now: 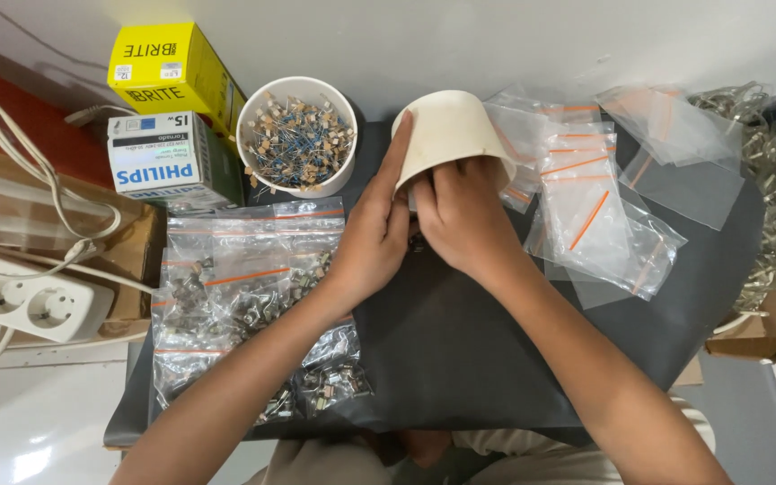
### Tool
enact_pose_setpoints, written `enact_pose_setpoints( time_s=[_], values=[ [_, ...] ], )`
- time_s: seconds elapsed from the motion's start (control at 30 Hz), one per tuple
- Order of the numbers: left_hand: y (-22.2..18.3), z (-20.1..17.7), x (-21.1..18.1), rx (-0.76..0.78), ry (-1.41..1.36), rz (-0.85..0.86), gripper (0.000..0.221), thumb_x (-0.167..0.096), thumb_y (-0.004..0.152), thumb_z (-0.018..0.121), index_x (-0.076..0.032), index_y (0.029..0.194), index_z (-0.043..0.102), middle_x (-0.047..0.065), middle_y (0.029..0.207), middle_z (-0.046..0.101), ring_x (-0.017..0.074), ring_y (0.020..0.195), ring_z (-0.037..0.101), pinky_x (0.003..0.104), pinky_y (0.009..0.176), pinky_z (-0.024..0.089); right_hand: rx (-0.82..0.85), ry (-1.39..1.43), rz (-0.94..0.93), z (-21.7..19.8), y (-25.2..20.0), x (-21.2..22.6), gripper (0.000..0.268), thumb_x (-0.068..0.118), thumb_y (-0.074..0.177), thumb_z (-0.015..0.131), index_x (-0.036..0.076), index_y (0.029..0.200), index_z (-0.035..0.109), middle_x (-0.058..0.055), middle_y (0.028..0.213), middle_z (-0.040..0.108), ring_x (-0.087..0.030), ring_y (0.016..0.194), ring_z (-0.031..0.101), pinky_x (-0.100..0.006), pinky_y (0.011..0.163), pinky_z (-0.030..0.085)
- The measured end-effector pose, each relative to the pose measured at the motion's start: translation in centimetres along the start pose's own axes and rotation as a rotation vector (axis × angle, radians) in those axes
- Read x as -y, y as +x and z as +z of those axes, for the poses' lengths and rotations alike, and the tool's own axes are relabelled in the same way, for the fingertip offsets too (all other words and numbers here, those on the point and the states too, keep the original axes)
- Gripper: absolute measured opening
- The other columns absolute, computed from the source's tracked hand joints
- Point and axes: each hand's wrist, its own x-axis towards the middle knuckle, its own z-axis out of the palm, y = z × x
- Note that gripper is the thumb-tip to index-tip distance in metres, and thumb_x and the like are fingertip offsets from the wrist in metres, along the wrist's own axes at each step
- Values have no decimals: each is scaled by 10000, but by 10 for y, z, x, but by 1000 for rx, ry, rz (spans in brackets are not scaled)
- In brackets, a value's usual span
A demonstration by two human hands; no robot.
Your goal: Sorting small electronic components from a container and placing them into small plastic zip-lock bags.
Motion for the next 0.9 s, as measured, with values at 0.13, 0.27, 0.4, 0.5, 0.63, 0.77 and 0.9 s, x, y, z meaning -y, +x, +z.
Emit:
enact_pose_setpoints(
  time_s=[0.13,0.27,0.4,0.5,0.63,0.77,0.9],
  values=[
    [-1,1,3,-12,-41,15,685,19,1092,277,-244,1694,81,372,1677,217,553,1530,237,661,1167,335,-44,56,-32,-1,3,3,460,188,1054,461,-98,1414,489,-307,1350,510,-474,1364,410,-607,1135,300],
    [-3,3,3,2,-41,8,697,29,1063,285,-200,1689,79,341,1688,213,535,1539,228,652,1196,300,-59,44,-16,6,-2,1,433,183,1048,455,-66,1396,526,-278,1318,512,-470,1338,421,-612,1127,287],
    [-3,4,8,6,-28,5,713,26,1054,284,-215,1691,71,323,1694,224,536,1537,228,645,1211,273,-48,-63,-37,11,-5,3,401,212,1055,437,-21,1332,610,-233,1218,583,-442,1264,510,-604,1076,317],
    [-4,4,9,5,-37,1,712,28,1050,283,-203,1689,68,319,1699,215,527,1541,235,635,1218,278,-34,-133,-61,17,-7,-6,401,246,1048,463,-17,1292,641,-239,1199,621,-433,1246,550,-594,1047,347],
    [-5,4,6,15,-30,-1,721,31,1044,284,-200,1689,58,330,1696,207,531,1540,228,646,1215,262,-9,-132,-58,-1,0,6,397,235,1041,454,-11,1279,655,-246,1198,630,-449,1233,557,-605,1046,354],
    [-4,3,4,16,-39,-22,722,36,1060,280,-241,1688,54,368,1675,204,586,1508,225,641,1147,377,87,-121,-37,-26,9,18,372,231,1021,470,-13,1178,703,-221,1035,661,-457,1055,634,-592,977,401],
    [-7,3,-3,16,-88,-31,711,41,1077,248,-273,1685,52,358,1681,189,576,1502,241,621,1083,478,153,-85,-57,-24,8,9,347,210,1038,481,-34,1083,724,-210,909,678,-458,970,668,-575,937,452]
  ],
)
